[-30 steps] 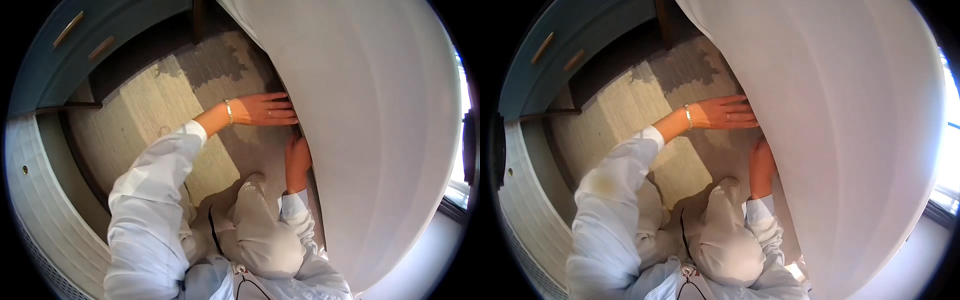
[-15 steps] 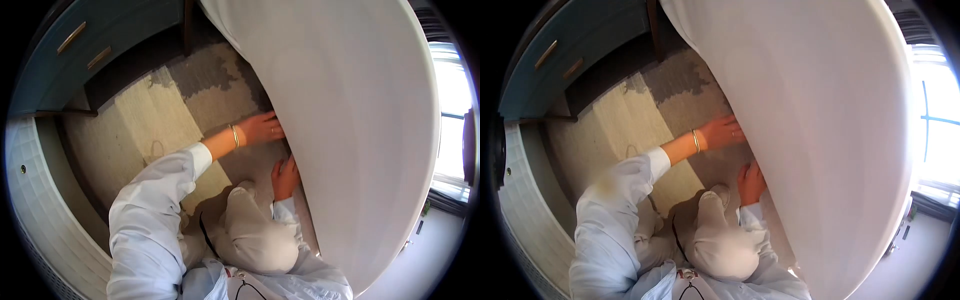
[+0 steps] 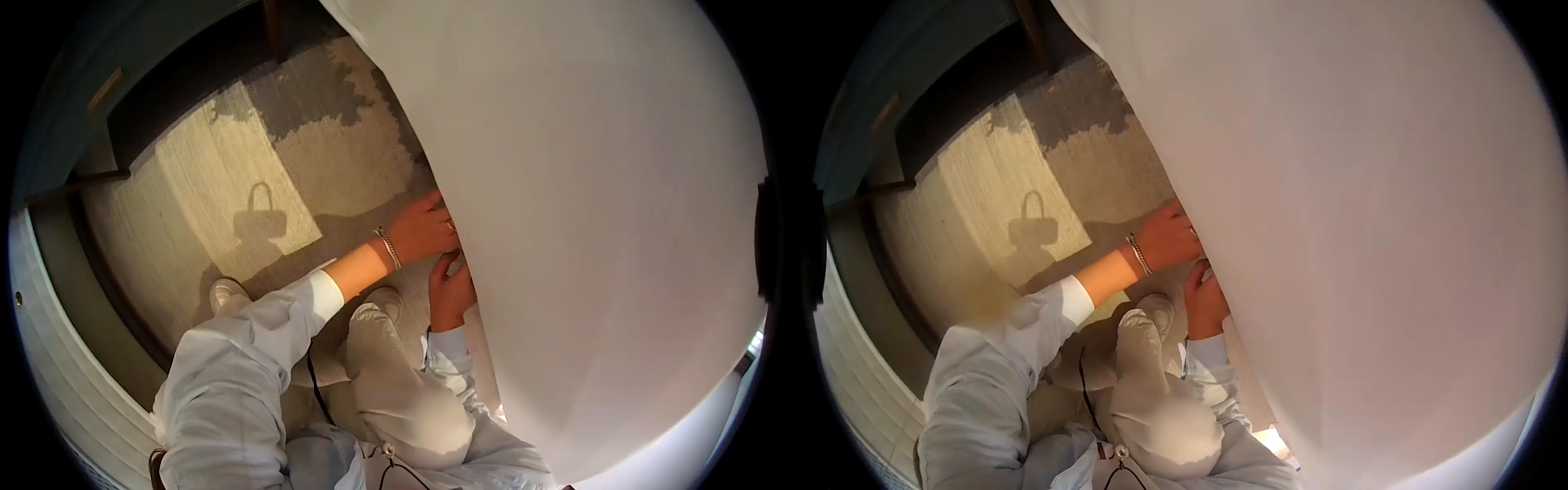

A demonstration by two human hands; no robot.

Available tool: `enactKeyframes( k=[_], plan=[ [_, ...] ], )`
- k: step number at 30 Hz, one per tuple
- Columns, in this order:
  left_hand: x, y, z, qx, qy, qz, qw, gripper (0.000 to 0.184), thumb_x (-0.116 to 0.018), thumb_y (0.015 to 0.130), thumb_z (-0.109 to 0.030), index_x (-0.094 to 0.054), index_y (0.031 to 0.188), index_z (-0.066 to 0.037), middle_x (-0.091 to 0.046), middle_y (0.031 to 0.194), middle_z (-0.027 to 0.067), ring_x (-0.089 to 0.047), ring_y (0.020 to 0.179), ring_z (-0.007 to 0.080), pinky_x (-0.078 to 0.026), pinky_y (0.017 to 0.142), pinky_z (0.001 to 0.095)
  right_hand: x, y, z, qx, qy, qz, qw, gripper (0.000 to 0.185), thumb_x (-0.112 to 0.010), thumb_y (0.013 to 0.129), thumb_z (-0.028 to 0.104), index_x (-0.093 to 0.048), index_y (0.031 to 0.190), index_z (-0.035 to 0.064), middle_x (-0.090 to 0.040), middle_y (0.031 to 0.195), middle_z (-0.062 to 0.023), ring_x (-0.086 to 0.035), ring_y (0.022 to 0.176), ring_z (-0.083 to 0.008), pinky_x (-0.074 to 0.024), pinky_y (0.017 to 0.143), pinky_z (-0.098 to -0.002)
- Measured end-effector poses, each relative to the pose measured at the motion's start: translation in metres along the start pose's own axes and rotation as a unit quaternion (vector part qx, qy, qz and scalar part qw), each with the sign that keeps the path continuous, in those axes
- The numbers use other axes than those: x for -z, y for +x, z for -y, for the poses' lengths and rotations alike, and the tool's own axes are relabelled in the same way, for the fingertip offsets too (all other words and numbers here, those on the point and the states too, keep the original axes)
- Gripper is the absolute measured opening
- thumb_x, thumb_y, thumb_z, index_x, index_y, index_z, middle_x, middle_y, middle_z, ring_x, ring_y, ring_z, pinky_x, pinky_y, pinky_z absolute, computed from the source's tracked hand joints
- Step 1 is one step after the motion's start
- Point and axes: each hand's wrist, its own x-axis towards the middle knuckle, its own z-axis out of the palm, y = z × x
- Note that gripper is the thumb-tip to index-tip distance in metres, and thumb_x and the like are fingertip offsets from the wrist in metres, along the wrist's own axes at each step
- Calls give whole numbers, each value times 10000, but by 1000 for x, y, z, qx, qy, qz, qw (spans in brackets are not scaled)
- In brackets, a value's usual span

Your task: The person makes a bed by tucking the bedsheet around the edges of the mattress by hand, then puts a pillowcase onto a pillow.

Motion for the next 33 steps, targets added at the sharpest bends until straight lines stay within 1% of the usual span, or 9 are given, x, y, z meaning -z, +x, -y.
enactKeyframes(
  k=[2, 4, 10, 11, 12, 16, 23, 28, 33],
  plan=[
    [-3, 9, -6, 15, -5, -12, 1000, 244, -576, 666, -178, -638, 895, -121, -615, 1002, 8, -547, 1004, 214, -446, 870, 403, 2, 11, 1, 18, 41, 36, 998, 323, -576, 810, 99, -521, 1088, -57, -588, 1005, -226, -579, 888, -367, -470, 754, -393],
    [-4, 23, -20, 209, -146, -27, 967, 203, -559, 730, -178, -632, 894, -84, -619, 970, 88, -570, 936, 288, -461, 820, 396, 12, 19, 3, 25, 68, 74, 995, 308, -576, 818, 104, -526, 1077, -54, -595, 984, -215, -585, 869, -350, -474, 741, -385],
    [15, 35, 3, 239, -326, 78, 911, 251, -550, 765, -205, -611, 954, -51, -605, 988, 158, -564, 919, 338, -459, 812, 395, 14, 35, 10, -114, 196, 96, 969, 283, -581, 824, 110, -538, 1052, -51, -602, 948, -203, -588, 846, -333, -474, 726, -370],
    [16, 36, 9, 236, -327, 78, 912, 251, -550, 765, -205, -611, 954, -51, -605, 988, 158, -564, 919, 338, -459, 812, 395, 5, 30, 3, -12, 56, 73, 996, 283, -581, 826, 122, -544, 1049, -49, -603, 953, -206, -587, 853, -338, -473, 726, -371],
    [15, 35, 19, 152, -286, 105, 940, 269, -555, 762, -212, -606, 972, -52, -607, 984, 153, -562, 933, 335, -456, 829, 398, -1, 27, 0, 90, -86, 47, 991, 284, -580, 828, 134, -550, 1045, -46, -603, 957, -209, -586, 860, -342, -472, 727, -372],
    [4, 14, 75, -117, -165, 81, 976, 304, -562, 746, -204, -600, 1021, -80, -607, 1027, 100, -555, 999, 304, -431, 903, 413, 13, 35, 10, 103, -12, 41, 994, 288, -575, 829, 144, -556, 1041, -50, -604, 965, -229, -588, 869, -353, -468, 738, -372],
    [64, -20, 109, -194, 3, 239, 951, 567, -611, 666, -67, -502, 1212, -170, -439, 1326, 24, -404, 1230, 209, -281, 1083, 358, 20, -4, 32, 54, 178, 137, 973, 378, -536, 792, 66, -526, 1164, -3, -470, 1226, -245, -397, 1187, -393, -303, 991, -464],
    [92, -30, 110, -33, 34, 235, 971, 513, -558, 642, 0, -529, 1135, -135, -508, 1227, 36, -422, 1207, 237, -313, 1043, 402, 10, 7, 20, 263, 269, 222, 900, 494, -542, 746, -15, -513, 1219, 124, -422, 1316, -120, -331, 1265, -352, -260, 1035, -503],
    [135, -16, 127, 114, -18, 309, 944, 338, -512, 699, -8, -579, 1015, -108, -591, 1027, 63, -500, 1085, 252, -333, 1004, 375, 2, 43, 43, 248, 410, 186, 858, 390, -555, 741, -35, -572, 1111, 88, -509, 1203, -117, -478, 1117, -325, -378, 947, -437]
  ],
)
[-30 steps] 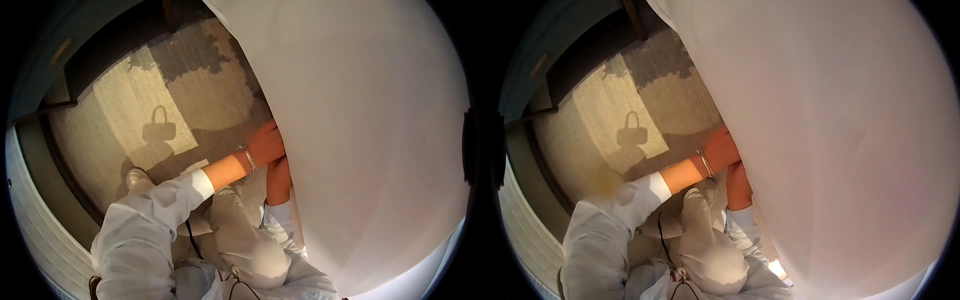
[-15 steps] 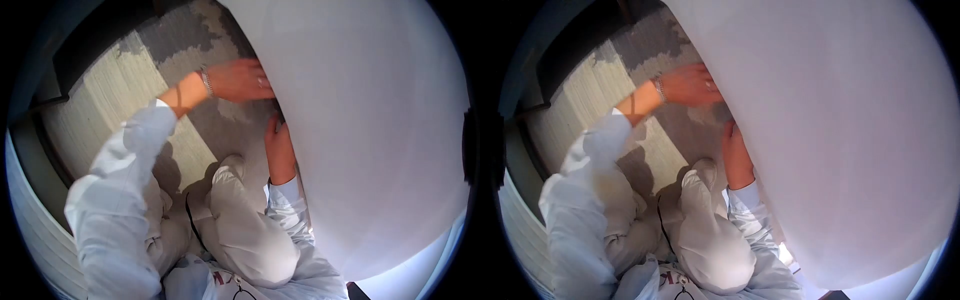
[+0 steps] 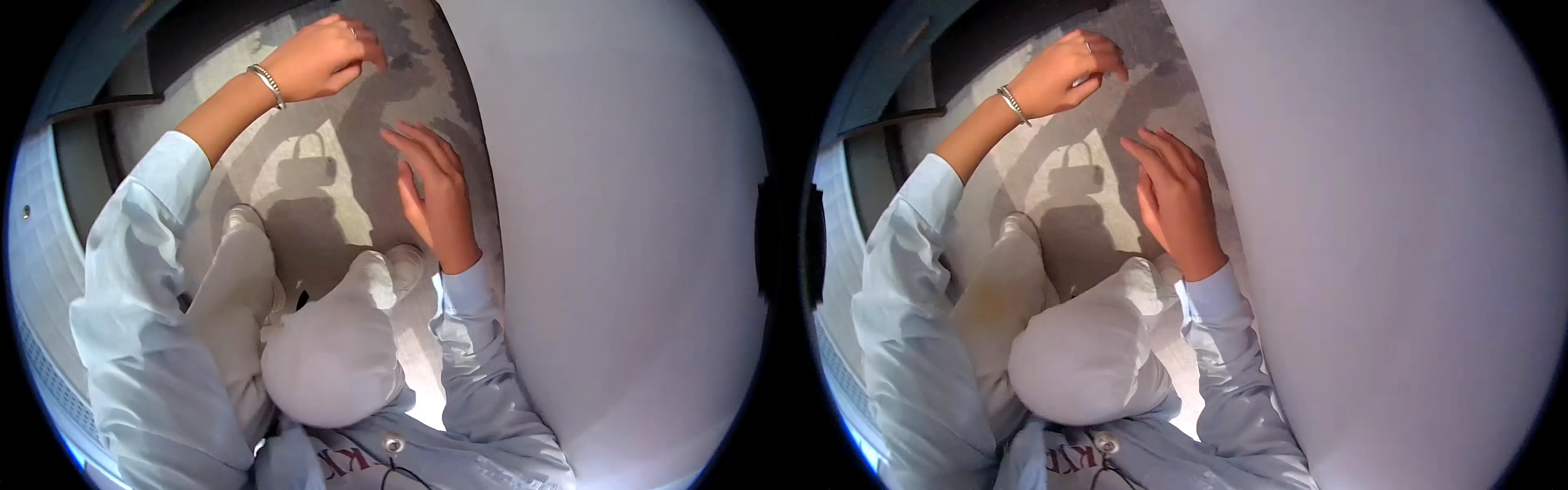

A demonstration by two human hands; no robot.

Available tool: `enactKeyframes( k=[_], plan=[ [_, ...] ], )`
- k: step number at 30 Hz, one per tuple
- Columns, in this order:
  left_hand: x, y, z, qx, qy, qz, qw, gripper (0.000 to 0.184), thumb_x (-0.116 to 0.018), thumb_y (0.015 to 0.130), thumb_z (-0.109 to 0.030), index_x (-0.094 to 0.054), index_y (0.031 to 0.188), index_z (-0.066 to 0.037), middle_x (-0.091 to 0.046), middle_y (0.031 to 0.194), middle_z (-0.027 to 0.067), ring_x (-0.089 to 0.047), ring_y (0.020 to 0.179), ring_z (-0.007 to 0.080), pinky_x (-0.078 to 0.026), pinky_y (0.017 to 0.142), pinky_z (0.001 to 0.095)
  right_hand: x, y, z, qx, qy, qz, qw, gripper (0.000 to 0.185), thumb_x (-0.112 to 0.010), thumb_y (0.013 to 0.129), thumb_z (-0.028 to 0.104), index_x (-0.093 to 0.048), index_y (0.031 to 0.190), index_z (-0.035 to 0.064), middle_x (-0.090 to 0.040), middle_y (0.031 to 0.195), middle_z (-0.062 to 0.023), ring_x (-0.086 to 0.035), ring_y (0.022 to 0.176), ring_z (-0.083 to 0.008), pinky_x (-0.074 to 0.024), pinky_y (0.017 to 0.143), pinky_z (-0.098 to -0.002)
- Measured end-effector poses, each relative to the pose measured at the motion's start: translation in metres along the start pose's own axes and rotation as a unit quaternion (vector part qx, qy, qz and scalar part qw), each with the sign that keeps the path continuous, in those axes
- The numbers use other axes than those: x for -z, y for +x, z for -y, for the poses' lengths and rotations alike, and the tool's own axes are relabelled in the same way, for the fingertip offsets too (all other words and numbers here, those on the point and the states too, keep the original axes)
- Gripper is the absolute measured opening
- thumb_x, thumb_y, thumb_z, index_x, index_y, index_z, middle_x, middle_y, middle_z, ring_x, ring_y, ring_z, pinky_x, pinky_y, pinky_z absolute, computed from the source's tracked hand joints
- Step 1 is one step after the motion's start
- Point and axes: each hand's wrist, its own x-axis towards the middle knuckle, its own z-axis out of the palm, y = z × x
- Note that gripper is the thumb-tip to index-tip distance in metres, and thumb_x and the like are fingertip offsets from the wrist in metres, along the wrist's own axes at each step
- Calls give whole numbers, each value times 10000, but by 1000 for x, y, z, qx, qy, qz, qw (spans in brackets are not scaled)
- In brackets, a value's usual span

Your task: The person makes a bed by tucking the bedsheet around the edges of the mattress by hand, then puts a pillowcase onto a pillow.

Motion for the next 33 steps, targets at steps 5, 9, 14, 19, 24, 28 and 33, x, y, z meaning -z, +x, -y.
enactKeyframes(
  k=[5, 9, 14, 19, 24, 28, 33],
  plan=[
    [-19, 23, 43, 149, -361, -189, 901, 306, -425, 938, -298, -554, 1048, -43, -610, 920, 65, -566, 852, 148, -446, 773, 281, -16, 4, -9, -62, 84, 28, 994, 425, -541, 752, -84, -586, 1133, 99, -488, 1258, -107, -492, 1083, -300, -421, 893, -358],
    [10, 68, 82, 286, -747, -41, 599, 882, -354, 757, -764, -346, 1353, -114, -520, 1248, 93, -486, 1149, 238, -363, 983, 386, -7, 28, 11, -71, 30, 121, 990, 443, -547, 738, -67, -572, 1142, 112, -456, 1286, -102, -471, 1110, -296, -417, 912, -371],
    [2, 115, 72, 78, -819, -172, 541, 713, -272, 871, -653, -379, 1334, -121, -515, 1265, 46, -484, 1147, 194, -375, 970, 366, 18, 44, 31, -44, -18, 158, 986, 462, -559, 711, -35, -557, 1148, 113, -454, 1283, -98, -459, 1126, -297, -396, 949, -390],
    [-27, 143, 75, 100, -798, -304, 511, 643, -423, 883, -553, -398, 1311, -74, -528, 1238, 58, -515, 1100, 193, -403, 948, 338, 17, 53, 33, 34, -89, 229, 969, 473, -579, 673, 1, -572, 1133, 112, -503, 1243, -90, -500, 1093, -286, -422, 897, -384],
    [-54, 146, 83, 171, -729, -439, 496, 547, -462, 912, -456, -482, 1230, -10, -568, 1157, 74, -535, 1022, 176, -433, 840, 298, -6, 68, 25, 30, -100, 247, 963, 605, -566, 674, -27, -492, 1255, 121, -378, 1374, -116, -464, 1164, -314, -408, 919, -390],
    [-77, 170, 74, 68, -711, -525, 462, 444, -488, 913, -400, -580, 1055, 11, -619, 958, 51, -564, 862, 160, -447, 742, 296, 22, 74, 24, -46, -177, 146, 972, 715, -549, 675, -96, -391, 1339, 116, -297, 1416, -143, -363, 1255, -338, -327, 1027, -404],
    [-78, 193, 78, 274, -708, -502, 415, 412, -529, 890, -358, -582, 960, 45, -617, 894, 83, -545, 780, 171, -447, 670, 307, -6, 90, 4, -70, -240, 35, 968, 695, -529, 718, -76, -330, 1365, 77, -284, 1422, -160, -336, 1275, -340, -320, 1027, -400]
  ],
)
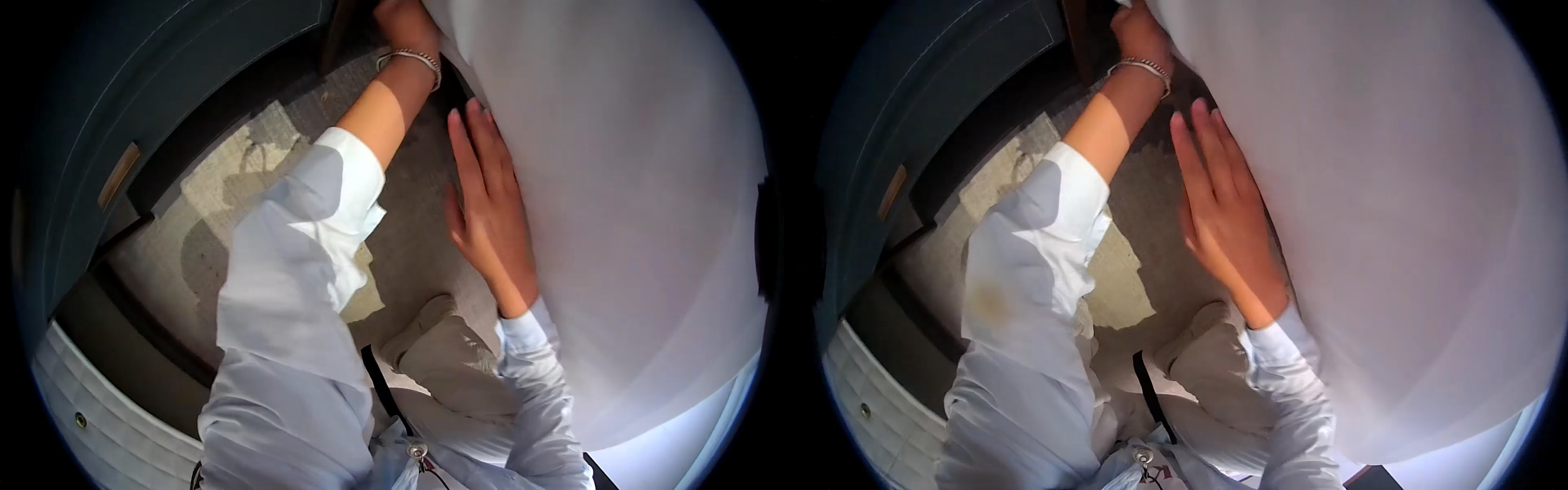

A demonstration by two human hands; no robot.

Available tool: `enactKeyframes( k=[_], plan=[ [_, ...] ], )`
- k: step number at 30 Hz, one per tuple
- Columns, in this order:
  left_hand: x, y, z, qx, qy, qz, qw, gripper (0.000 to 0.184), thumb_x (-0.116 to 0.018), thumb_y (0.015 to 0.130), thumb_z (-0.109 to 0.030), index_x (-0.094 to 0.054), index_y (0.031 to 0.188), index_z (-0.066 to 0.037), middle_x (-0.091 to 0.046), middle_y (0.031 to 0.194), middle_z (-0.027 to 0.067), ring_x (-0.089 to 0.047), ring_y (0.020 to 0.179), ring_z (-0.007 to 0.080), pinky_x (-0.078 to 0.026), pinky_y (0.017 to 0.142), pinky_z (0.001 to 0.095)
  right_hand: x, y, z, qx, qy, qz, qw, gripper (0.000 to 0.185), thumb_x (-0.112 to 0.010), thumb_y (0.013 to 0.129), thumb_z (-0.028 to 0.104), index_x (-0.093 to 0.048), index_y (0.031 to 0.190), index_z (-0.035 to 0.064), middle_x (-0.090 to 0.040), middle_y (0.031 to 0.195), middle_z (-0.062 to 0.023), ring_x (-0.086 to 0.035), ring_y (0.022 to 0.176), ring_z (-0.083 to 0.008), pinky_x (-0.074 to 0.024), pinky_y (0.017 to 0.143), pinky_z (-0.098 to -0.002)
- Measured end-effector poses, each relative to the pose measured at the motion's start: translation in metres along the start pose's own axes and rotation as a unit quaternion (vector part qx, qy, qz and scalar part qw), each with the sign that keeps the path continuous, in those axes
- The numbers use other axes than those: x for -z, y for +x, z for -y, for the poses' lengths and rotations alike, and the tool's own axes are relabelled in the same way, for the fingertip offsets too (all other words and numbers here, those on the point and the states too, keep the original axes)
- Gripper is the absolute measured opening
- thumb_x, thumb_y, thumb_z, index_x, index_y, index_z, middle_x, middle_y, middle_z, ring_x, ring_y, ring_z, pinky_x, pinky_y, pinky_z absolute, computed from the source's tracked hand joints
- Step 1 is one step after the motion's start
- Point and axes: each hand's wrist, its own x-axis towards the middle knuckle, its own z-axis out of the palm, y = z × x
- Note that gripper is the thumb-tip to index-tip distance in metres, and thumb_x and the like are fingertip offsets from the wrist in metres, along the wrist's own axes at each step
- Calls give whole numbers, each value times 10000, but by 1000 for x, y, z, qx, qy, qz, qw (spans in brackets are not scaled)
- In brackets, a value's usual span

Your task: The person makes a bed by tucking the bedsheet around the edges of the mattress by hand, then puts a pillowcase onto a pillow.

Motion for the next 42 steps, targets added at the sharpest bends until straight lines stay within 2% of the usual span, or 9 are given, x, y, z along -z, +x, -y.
enactKeyframes(
  k=[8, 11, 12, 15, 18, 20, 26, 37, 42],
  plan=[
    [25, 19, 16, 34, -12, 81, 996, 448, -463, 915, -381, -567, 1000, 46, -594, 910, 90, -533, 814, 225, -433, 745, 349, -36, -53, -61, 31, -116, -90, 989, 597, -456, 694, -120, -504, 1259, 67, -348, 1393, -147, -384, 1262, -297, -392, 973, -360],
    [58, -22, -4, -26, 78, 88, 993, 644, -382, 912, -509, -394, 1319, -10, -455, 1299, 138, -421, 1173, 251, -309, 975, 342, -45, -60, -60, 59, -187, -94, 976, 551, -459, 697, -124, -560, 1203, 70, -422, 1346, -118, -438, 1215, -292, -426, 942, -357],
    [50, -33, -14, 53, 118, 3, 992, 330, -436, 931, -340, -530, 1072, -57, -589, 957, 58, -551, 867, 158, -442, 783, 298, -46, -60, -58, 75, -193, -101, 973, 562, -458, 702, -124, -540, 1222, 70, -443, 1323, -136, -457, 1193, -290, -426, 938, -351],
    [81, -77, -2, -59, 177, 37, 982, 358, -437, 926, -389, -515, 1079, -74, -561, 1005, 58, -539, 880, 149, -436, 777, 308, -52, -70, -75, 24, -118, -96, 988, 588, -458, 703, -123, -491, 1262, 58, -473, 1288, -170, -487, 1154, -295, -420, 934, -347],
    [93, -108, -19, -118, 352, 246, 895, 340, -449, 906, -339, -479, 1153, -107, -569, 1097, 65, -546, 988, 247, -389, 917, 374, -40, -64, -78, -14, -70, -101, 992, 599, -459, 708, -117, -440, 1289, 27, -487, 1269, -188, -506, 1119, -320, -414, 928, -352],
    [94, -105, -20, -450, 453, 413, 649, 402, -471, 884, -409, -481, 1177, -134, -528, 1170, 47, -492, 1096, 211, -307, 1018, 400, -38, -64, -76, 9, -106, -123, 987, 535, -462, 736, -100, -429, 1266, -29, -514, 1225, -209, -525, 1072, -368, -426, 899, -375],
    [70, -82, -11, -565, 491, 462, 475, 413, -518, 846, -407, -528, 1170, -151, -502, 1221, 32, -437, 1159, 215, -225, 1077, 445, -52, -69, -87, -39, -208, -162, 964, 456, -510, 757, -38, -473, 1212, -35, -581, 1059, -249, -582, 933, -376, -467, 806, -398],
    [54, -96, -8, -575, 487, 390, 530, 143, -574, 692, -249, -641, 783, -162, -590, 893, -50, -515, 966, 140, -340, 993, 341, -66, -43, -76, -111, -296, -206, 926, 315, -513, 756, 32, -534, 1060, -47, -599, 905, -243, -572, 787, -399, -464, 663, -417],
    [17, -106, -40, -489, 681, 371, 399, 147, -559, 662, -163, -664, 763, -138, -610, 958, -21, -512, 1028, 151, -362, 962, 315, -36, 16, -27, -419, -135, -94, 893, 291, -536, 766, 109, -523, 1004, -57, -571, 918, -279, -549, 835, -430, -441, 681, -449]
  ],
)
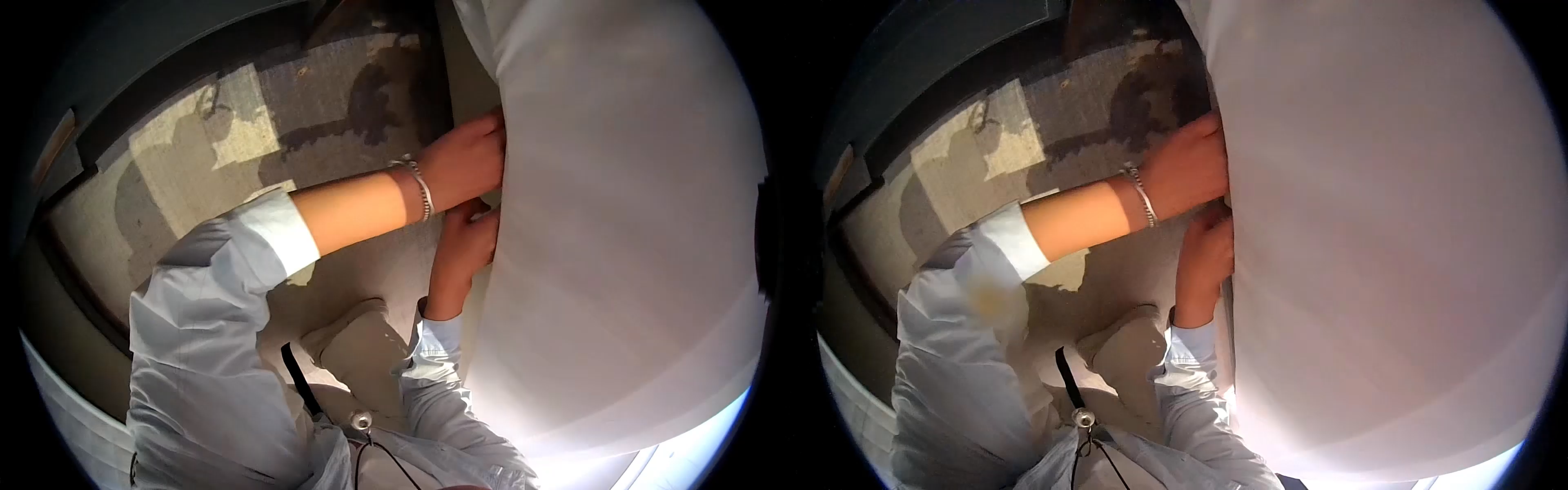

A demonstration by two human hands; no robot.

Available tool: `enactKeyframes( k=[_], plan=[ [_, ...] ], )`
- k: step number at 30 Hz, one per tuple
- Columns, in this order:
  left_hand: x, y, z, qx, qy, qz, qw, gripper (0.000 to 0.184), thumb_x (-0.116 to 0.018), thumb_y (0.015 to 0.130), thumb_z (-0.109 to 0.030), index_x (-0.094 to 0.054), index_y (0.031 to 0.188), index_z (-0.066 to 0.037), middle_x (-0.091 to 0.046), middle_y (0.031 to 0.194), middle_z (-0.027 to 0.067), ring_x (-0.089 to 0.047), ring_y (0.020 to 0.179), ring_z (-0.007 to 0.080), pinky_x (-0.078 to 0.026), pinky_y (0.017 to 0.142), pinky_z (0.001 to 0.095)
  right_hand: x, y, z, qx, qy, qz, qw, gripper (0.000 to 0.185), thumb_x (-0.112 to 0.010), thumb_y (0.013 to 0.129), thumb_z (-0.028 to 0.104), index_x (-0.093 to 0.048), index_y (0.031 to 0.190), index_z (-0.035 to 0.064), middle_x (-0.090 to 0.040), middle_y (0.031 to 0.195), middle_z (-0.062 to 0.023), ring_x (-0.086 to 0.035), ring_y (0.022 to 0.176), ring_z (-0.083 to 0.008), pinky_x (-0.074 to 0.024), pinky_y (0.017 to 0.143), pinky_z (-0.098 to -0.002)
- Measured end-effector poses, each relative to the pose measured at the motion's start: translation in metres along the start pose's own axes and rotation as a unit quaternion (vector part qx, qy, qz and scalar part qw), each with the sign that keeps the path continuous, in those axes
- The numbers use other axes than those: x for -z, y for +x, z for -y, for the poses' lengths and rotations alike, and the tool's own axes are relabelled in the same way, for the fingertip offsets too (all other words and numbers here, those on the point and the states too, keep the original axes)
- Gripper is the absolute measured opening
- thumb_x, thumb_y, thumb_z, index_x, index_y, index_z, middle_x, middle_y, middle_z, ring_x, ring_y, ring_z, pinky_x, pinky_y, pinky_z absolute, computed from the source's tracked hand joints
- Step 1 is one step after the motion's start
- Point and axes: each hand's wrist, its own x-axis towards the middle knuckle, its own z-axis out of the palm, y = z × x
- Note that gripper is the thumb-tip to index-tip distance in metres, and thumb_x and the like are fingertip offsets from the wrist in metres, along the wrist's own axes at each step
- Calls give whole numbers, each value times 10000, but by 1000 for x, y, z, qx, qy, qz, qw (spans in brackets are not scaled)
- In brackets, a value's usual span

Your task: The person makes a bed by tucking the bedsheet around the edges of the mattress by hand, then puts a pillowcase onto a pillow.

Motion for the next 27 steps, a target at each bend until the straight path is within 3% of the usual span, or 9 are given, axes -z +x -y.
enactKeyframes(
  k=[3, 6, 9, 11, 13, 15, 17, 24, 27],
  plan=[
    [-6, 5, 9, 30, -29, -139, 989, 139, -566, 668, -154, -653, 774, -126, -606, 923, 0, -523, 993, 149, -383, 910, 311, 5, 1, 20, 64, -3, -67, 996, 275, -541, 766, 128, -523, 964, -63, -567, 900, -291, -542, 802, -449, -437, 666, -454],
    [9, 1, 23, 15, -200, -79, 977, 179, -570, 680, -142, -642, 841, -112, -602, 929, 9, -523, 998, 159, -386, 901, 320, 17, 3, 20, 120, -6, -46, 992, 238, -526, 777, 148, -517, 868, -71, -562, 866, -305, -530, 762, -462, -428, 646, -469],
    [9, -5, 50, -105, -98, -49, 988, 252, -580, 680, -127, -618, 927, -94, -591, 1000, 34, -516, 1029, 188, -387, 919, 331, 19, 6, 13, 116, -7, 20, 993, 221, -513, 780, 152, -506, 810, -67, -552, 838, -312, -534, 770, -450, -421, 647, -479],
    [10, -18, 52, -140, -91, -107, 980, 339, -584, 683, -112, -588, 1020, -80, -562, 1083, 46, -506, 1059, 220, -387, 933, 348, 23, 6, 7, 118, 6, 40, 992, 220, -496, 788, 153, -505, 788, -66, -543, 803, -310, -534, 765, -443, -415, 645, -484],
    [14, -33, 41, -76, -166, -150, 972, 341, -596, 698, -83, -578, 1039, -88, -544, 1104, 28, -482, 1080, 206, -367, 959, 344, 18, 3, -5, 229, -13, -28, 973, 184, -519, 795, 103, -553, 878, -58, -584, 818, -260, -574, 765, -394, -455, 683, -436],
    [12, -37, 34, -56, -197, -124, 971, 424, -600, 694, -79, -517, 1108, -47, -504, 1152, 85, -463, 1095, 260, -354, 978, 375, 19, -2, -5, 221, -3, -39, 975, 242, -524, 799, 107, -528, 971, -64, -581, 910, -253, -566, 847, -384, -456, 746, -423],
    [11, -34, 34, 116, -260, -81, 955, 470, -598, 690, -94, -476, 1135, -3, -449, 1210, 154, -431, 1129, 312, -334, 996, 410, 23, -7, 5, 210, 37, -48, 976, 328, -533, 787, 107, -502, 1079, -40, -582, 974, -227, -566, 879, -385, -460, 759, -426],
    [-20, -15, 55, 30, -184, -205, 961, 475, -638, 671, -135, -502, 1106, -1, -461, 1183, 169, -410, 1151, 315, -297, 1004, 471, 18, -19, -3, 222, 36, -9, 974, 647, -569, 743, 141, -332, 1339, 60, -523, 1120, -238, -503, 1030, -403, -422, 834, -468],
    [-26, -16, 63, 18, -128, -165, 978, 438, -660, 659, -162, -546, 1067, -49, -502, 1134, 104, -451, 1102, 263, -333, 953, 427, 16, -29, 6, 210, 41, 2, 977, 703, -571, 728, 126, -291, 1370, 65, -461, 1206, -260, -445, 1115, -409, -363, 917, -490]
  ],
)
